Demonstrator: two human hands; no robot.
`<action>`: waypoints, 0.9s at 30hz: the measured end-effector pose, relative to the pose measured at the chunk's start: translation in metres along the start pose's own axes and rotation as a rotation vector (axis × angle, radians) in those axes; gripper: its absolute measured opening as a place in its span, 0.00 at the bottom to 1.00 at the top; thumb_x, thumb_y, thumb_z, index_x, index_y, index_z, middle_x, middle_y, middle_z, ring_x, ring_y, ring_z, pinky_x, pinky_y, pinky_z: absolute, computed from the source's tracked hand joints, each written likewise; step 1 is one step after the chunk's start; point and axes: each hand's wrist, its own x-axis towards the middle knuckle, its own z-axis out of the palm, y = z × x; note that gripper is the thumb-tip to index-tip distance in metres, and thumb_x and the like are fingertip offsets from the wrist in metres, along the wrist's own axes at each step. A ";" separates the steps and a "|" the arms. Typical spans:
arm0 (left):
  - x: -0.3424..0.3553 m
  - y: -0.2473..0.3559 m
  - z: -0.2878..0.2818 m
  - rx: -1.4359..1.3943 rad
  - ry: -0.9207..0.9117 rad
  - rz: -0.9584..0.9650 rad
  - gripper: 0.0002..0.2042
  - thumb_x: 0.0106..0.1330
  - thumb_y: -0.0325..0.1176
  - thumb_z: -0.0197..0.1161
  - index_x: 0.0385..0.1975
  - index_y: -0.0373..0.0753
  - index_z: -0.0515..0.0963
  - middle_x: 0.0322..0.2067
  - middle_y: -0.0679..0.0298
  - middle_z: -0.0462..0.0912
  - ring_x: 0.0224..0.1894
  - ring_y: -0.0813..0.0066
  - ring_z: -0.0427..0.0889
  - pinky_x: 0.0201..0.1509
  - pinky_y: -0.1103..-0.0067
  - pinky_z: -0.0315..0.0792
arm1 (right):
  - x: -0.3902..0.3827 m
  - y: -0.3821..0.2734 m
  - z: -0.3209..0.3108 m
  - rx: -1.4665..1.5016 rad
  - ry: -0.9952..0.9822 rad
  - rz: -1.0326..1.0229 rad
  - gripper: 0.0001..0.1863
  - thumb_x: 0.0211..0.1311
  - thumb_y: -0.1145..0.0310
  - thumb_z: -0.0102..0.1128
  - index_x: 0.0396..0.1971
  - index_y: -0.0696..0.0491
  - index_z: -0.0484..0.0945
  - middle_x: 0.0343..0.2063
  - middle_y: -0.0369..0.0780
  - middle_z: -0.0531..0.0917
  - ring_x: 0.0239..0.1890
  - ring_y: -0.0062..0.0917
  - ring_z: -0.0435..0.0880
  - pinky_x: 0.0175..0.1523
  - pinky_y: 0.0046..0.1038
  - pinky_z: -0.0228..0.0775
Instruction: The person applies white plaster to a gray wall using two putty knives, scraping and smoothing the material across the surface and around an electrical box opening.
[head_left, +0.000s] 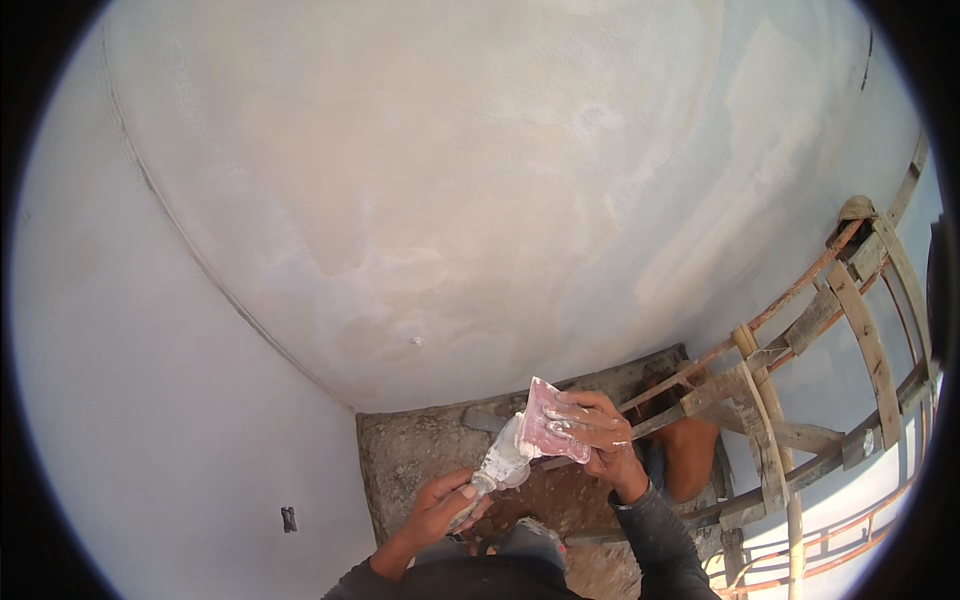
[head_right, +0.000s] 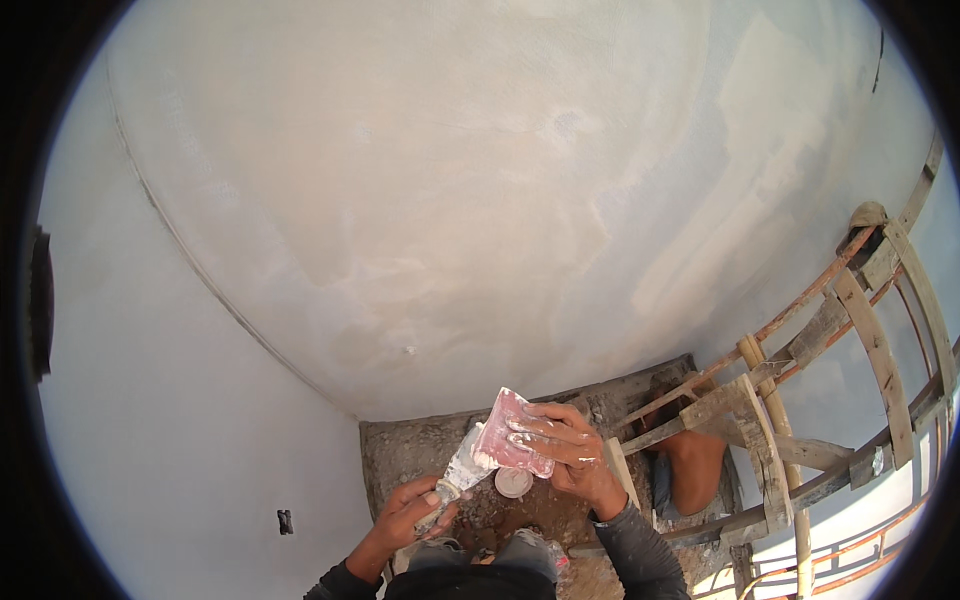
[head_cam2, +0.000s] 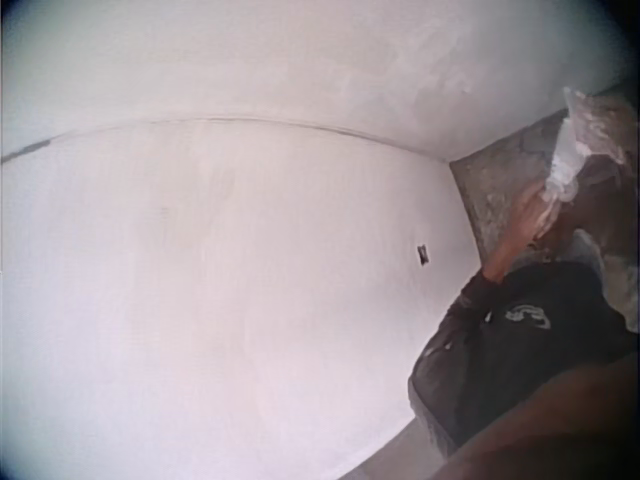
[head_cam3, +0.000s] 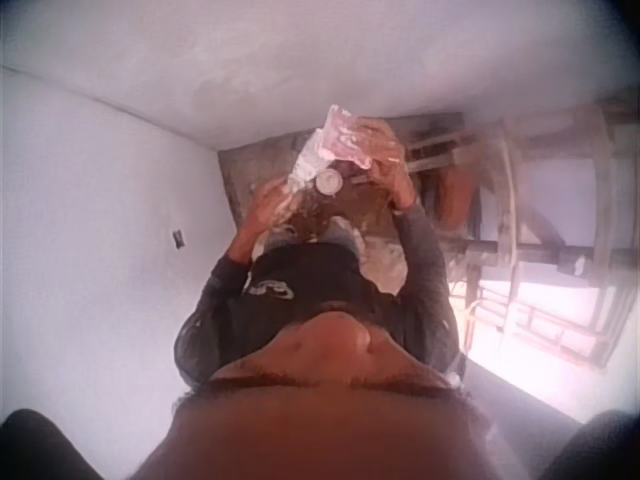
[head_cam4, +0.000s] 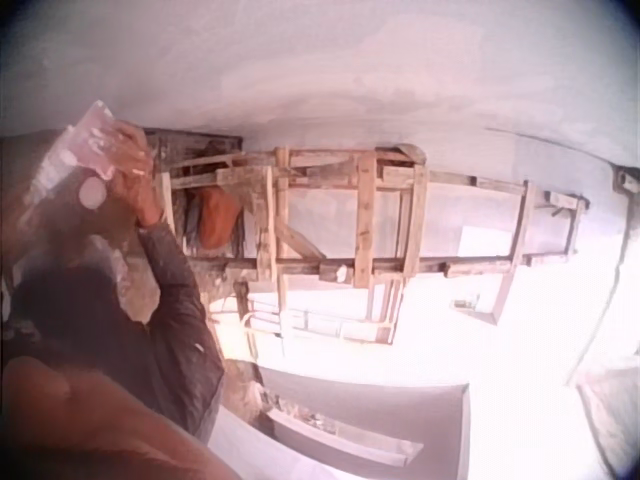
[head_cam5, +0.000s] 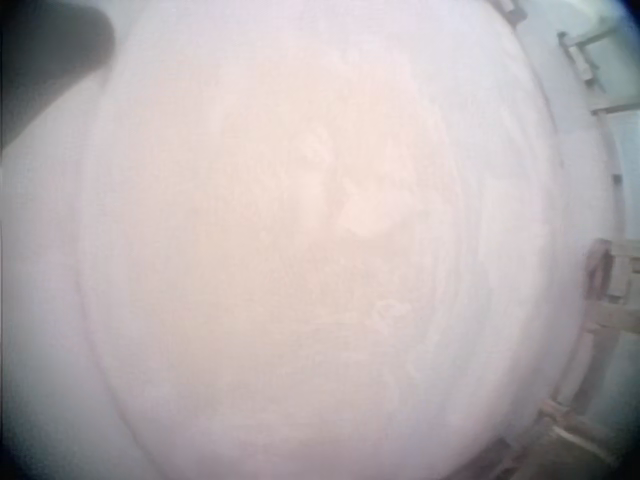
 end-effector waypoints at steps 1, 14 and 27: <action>-0.003 -0.001 0.002 0.014 0.009 0.008 0.21 0.80 0.39 0.48 0.56 0.26 0.76 0.28 0.64 0.76 0.23 0.82 0.70 0.27 0.83 0.64 | -0.001 0.004 -0.002 -0.022 -0.009 -0.030 0.17 0.55 0.78 0.65 0.44 0.49 0.89 0.51 0.39 0.88 0.58 0.43 0.82 0.60 0.41 0.77; -0.022 -0.011 0.077 0.223 0.330 0.368 0.19 0.78 0.36 0.52 0.59 0.28 0.74 0.32 0.61 0.78 0.26 0.78 0.75 0.30 0.79 0.70 | -0.025 0.035 -0.031 0.312 -0.036 0.658 0.14 0.74 0.77 0.52 0.54 0.58 0.80 0.42 0.41 0.88 0.47 0.26 0.85 0.47 0.29 0.80; -0.066 -0.033 0.026 1.794 0.623 0.356 0.28 0.64 0.26 0.65 0.66 0.46 0.75 0.41 0.56 0.78 0.40 0.56 0.77 0.44 0.65 0.74 | -0.071 -0.041 0.011 1.531 -0.037 0.800 0.28 0.74 0.70 0.52 0.71 0.61 0.63 0.60 0.42 0.78 0.60 0.30 0.79 0.64 0.37 0.70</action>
